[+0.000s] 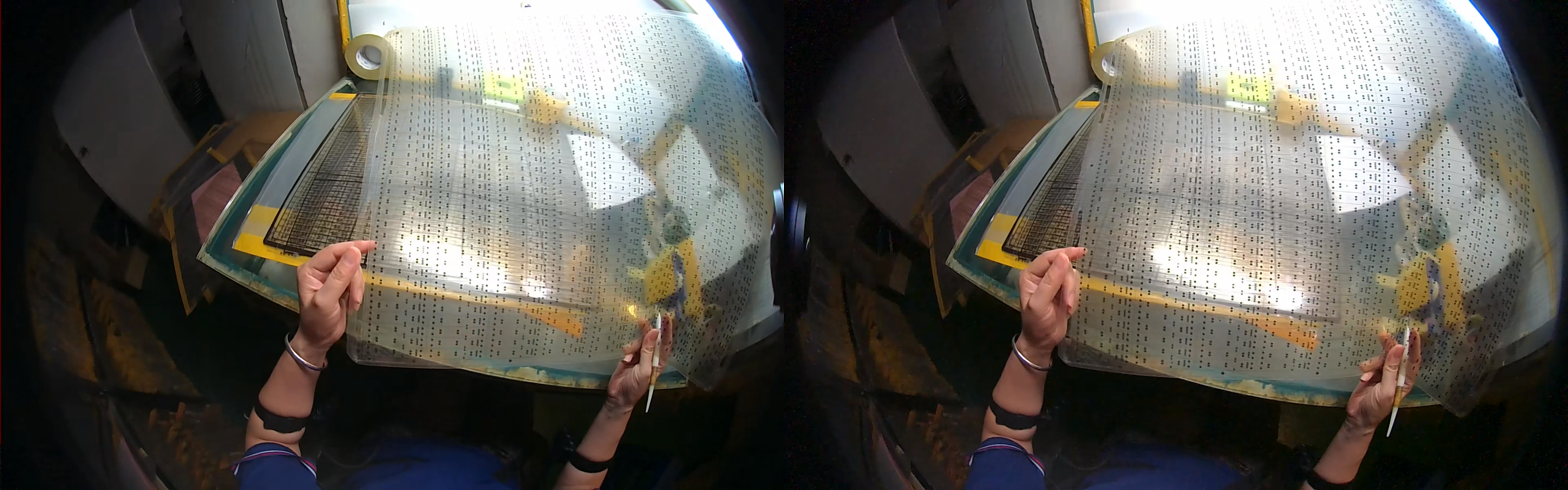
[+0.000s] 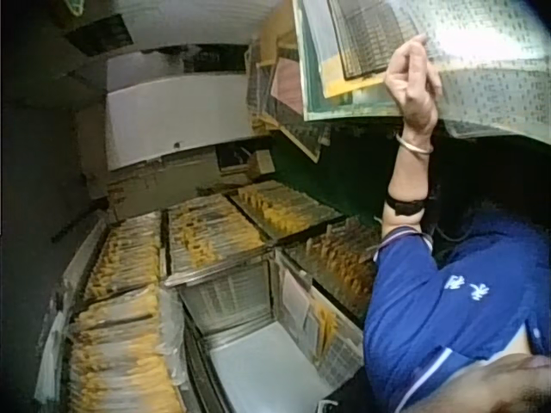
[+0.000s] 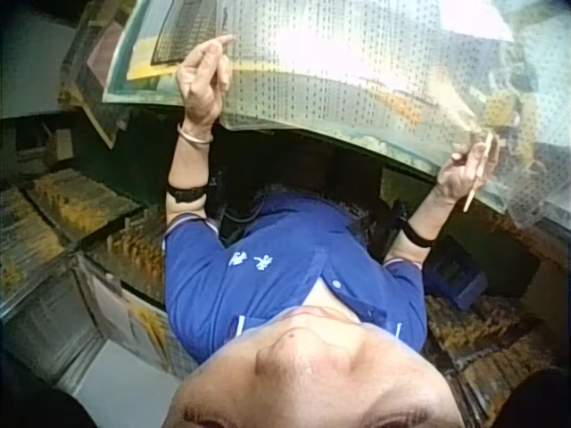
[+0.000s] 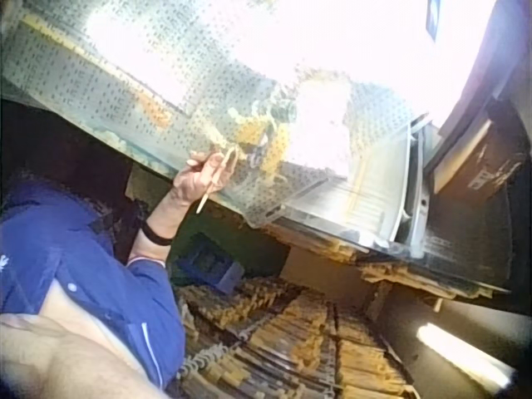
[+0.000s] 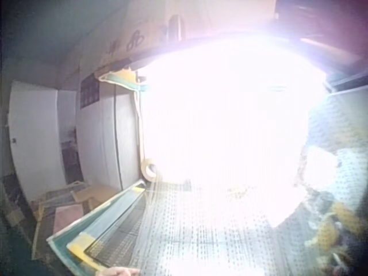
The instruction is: The recorder uses a ruler and a white pen to mark specific points or lines on a large patterned plastic or film sheet atop a light table.
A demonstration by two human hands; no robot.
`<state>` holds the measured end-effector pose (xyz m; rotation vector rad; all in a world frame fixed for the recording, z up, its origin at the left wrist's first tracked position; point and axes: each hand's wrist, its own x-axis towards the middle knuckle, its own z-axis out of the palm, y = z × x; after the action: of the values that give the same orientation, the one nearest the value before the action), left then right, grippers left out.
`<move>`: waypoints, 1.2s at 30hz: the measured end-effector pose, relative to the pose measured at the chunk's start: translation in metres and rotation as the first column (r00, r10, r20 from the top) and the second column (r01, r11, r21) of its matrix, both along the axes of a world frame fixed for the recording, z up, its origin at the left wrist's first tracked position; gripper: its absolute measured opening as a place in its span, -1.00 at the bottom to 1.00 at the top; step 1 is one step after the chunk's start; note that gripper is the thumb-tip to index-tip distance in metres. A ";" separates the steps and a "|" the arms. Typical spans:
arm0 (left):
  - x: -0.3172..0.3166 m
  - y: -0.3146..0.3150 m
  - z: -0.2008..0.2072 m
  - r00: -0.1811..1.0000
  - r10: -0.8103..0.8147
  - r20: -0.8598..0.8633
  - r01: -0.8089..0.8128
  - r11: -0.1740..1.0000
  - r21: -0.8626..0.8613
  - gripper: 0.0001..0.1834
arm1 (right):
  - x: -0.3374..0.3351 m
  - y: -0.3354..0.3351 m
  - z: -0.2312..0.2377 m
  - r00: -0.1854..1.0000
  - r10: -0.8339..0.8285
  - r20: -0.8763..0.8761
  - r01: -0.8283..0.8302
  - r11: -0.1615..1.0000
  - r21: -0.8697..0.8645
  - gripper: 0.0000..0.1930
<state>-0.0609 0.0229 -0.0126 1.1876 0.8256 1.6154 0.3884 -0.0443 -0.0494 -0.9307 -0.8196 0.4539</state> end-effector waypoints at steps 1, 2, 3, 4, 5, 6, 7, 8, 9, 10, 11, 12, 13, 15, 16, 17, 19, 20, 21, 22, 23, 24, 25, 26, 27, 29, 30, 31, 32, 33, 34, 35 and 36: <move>0.000 0.000 0.000 1.000 0.000 -0.002 0.000 1.000 0.003 -0.70 | -0.003 0.002 0.001 1.000 -0.024 -0.020 0.024 1.000 -0.003 -0.60; 0.000 0.000 -0.001 1.000 0.001 -0.005 -0.001 1.000 0.007 -0.70 | -0.005 0.002 0.002 0.998 -0.047 -0.039 0.047 0.999 -0.007 -0.59; 0.000 0.000 -0.001 1.000 -0.002 -0.008 0.002 1.000 0.006 -0.71 | -0.005 0.003 0.002 0.998 -0.045 -0.048 0.045 0.999 -0.004 -0.59; -0.002 0.001 -0.002 1.000 -0.006 -0.012 0.006 1.000 0.006 -0.71 | -0.005 0.003 0.001 0.997 -0.043 -0.057 0.042 0.999 -0.002 -0.59; -0.002 0.001 -0.003 1.000 -0.009 -0.016 0.010 1.000 0.006 -0.71 | -0.004 0.003 0.001 0.997 -0.040 -0.066 0.040 0.999 0.001 -0.59; -0.002 0.000 -0.002 1.000 -0.007 -0.015 0.007 1.000 0.004 -0.72 | -0.003 0.003 0.001 0.998 -0.021 -0.063 0.021 1.000 0.010 -0.59; -0.002 -0.001 -0.002 1.000 -0.004 -0.015 0.004 1.000 0.001 -0.72 | -0.002 0.003 0.000 0.998 -0.001 -0.060 0.002 1.000 0.018 -0.59; -0.001 -0.002 -0.002 1.000 -0.001 -0.015 0.001 1.000 -0.001 -0.73 | -0.002 0.002 0.000 0.998 0.019 -0.057 -0.017 0.999 0.027 -0.59; -0.002 -0.002 -0.001 1.000 -0.003 -0.010 0.003 1.000 0.000 -0.73 | -0.003 0.003 0.000 0.998 0.012 -0.062 -0.010 1.000 0.021 -0.58; -0.002 -0.002 -0.002 1.000 -0.005 -0.006 0.005 1.000 0.001 -0.74 | -0.005 0.003 0.001 0.998 0.005 -0.066 -0.004 1.000 0.016 -0.58; -0.002 -0.001 -0.002 1.000 -0.006 -0.002 0.006 1.000 0.002 -0.74 | -0.006 0.003 0.002 0.997 -0.002 -0.071 0.002 1.000 0.010 -0.58; -0.002 -0.001 -0.003 1.000 -0.008 -0.002 0.008 1.000 0.005 -0.74 | -0.006 0.003 0.002 0.998 0.000 -0.070 0.001 1.000 0.012 -0.58; -0.002 -0.001 -0.003 1.000 -0.010 -0.001 0.010 1.000 0.009 -0.75 | -0.006 0.003 0.002 0.998 0.002 -0.070 -0.001 1.000 0.013 -0.58; -0.001 -0.001 -0.002 1.000 -0.014 0.000 0.014 1.000 0.011 -0.75 | -0.006 0.002 0.002 0.997 0.001 -0.071 0.000 1.000 0.011 -0.58; -0.001 -0.001 -0.002 1.000 -0.017 0.000 0.017 1.000 0.009 -0.75 | -0.006 0.002 0.003 0.997 -0.003 -0.074 0.003 1.000 0.007 -0.58; -0.001 -0.001 -0.001 1.000 -0.020 0.000 0.020 1.000 0.008 -0.76 | -0.006 0.002 0.003 0.997 -0.006 -0.076 0.006 1.000 0.004 -0.58; -0.002 -0.001 -0.003 1.000 -0.027 0.009 0.027 1.000 0.013 -0.76 | -0.006 0.003 0.003 0.997 -0.010 -0.071 0.010 1.000 0.009 -0.58; -0.002 -0.001 -0.003 0.999 -0.031 0.013 0.030 0.999 0.016 -0.76 | -0.006 0.003 0.002 0.998 -0.012 -0.068 0.013 1.000 0.012 -0.58; -0.002 -0.001 -0.003 1.000 -0.029 0.012 0.029 0.999 0.016 -0.76 | -0.005 0.003 0.002 0.998 -0.005 -0.068 0.005 1.000 0.011 -0.58; -0.002 -0.001 -0.002 1.000 -0.028 0.011 0.028 1.000 0.015 -0.76 | -0.004 0.003 0.002 0.998 0.003 -0.067 -0.002 1.000 0.010 -0.58; -0.002 -0.001 -0.002 1.000 -0.026 0.010 0.026 1.000 0.015 -0.76 | -0.004 0.003 0.002 0.998 0.010 -0.067 -0.009 1.000 0.009 -0.58; -0.002 -0.002 -0.001 1.000 -0.031 -0.001 0.031 0.999 0.010 -0.76 | -0.003 0.003 0.002 0.998 0.009 -0.068 -0.008 1.000 0.012 -0.59; -0.002 -0.002 -0.001 0.999 -0.037 -0.011 0.037 0.999 0.006 -0.75 | -0.002 0.003 0.001 0.998 0.008 -0.070 -0.007 1.000 0.015 -0.59; -0.002 -0.003 0.000 0.999 -0.042 -0.022 0.042 0.999 0.001 -0.74 | -0.002 0.003 0.001 0.997 0.008 -0.072 -0.006 1.000 0.018 -0.59; -0.001 -0.003 0.001 0.998 -0.048 -0.038 0.047 0.999 -0.021 -0.73 | -0.002 0.003 0.001 0.997 0.013 -0.071 -0.011 1.000 0.017 -0.59; 0.002 -0.003 0.005 0.996 -0.061 -0.070 0.056 0.996 -0.066 -0.70 | -0.004 0.002 0.003 0.997 0.022 -0.069 -0.021 1.000 0.016 -0.59; 0.002 -0.003 0.006 0.991 -0.083 -0.110 0.075 0.995 -0.071 -0.69 | -0.004 0.002 0.003 0.998 0.010 -0.067 -0.010 1.000 0.009 -0.59; 0.001 -0.003 0.008 0.983 -0.105 -0.149 0.094 0.993 -0.077 -0.67 | -0.005 0.002 0.004 0.998 -0.002 -0.065 0.002 1.000 0.002 -0.59; 0.001 -0.003 0.009 0.974 -0.127 -0.189 0.113 0.990 -0.084 -0.65 | -0.005 0.003 0.005 0.998 -0.015 -0.063 0.015 1.000 -0.005 -0.59; 0.001 -0.003 0.009 0.975 -0.130 -0.181 0.116 0.989 -0.090 -0.65 | -0.005 0.002 0.005 0.998 -0.017 -0.062 0.016 1.000 -0.009 -0.59; 0.001 -0.003 0.008 0.976 -0.134 -0.173 0.119 0.988 -0.096 -0.65 | -0.005 0.002 0.005 0.998 -0.018 -0.060 0.018 1.000 -0.014 -0.59; 0.001 -0.003 0.007 0.976 -0.138 -0.166 0.123 0.987 -0.102 -0.64 | -0.004 0.002 0.005 0.998 -0.020 -0.058 0.019 1.000 -0.019 -0.59; 0.000 -0.003 0.007 0.979 -0.138 -0.153 0.123 0.987 -0.101 -0.65 | -0.004 0.002 0.005 0.998 -0.022 -0.054 0.021 1.000 -0.013 -0.59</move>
<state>-0.0605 0.0194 -0.0058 1.2910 0.8944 1.3751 0.3846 -0.0421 -0.0445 -0.9342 -0.7577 0.4644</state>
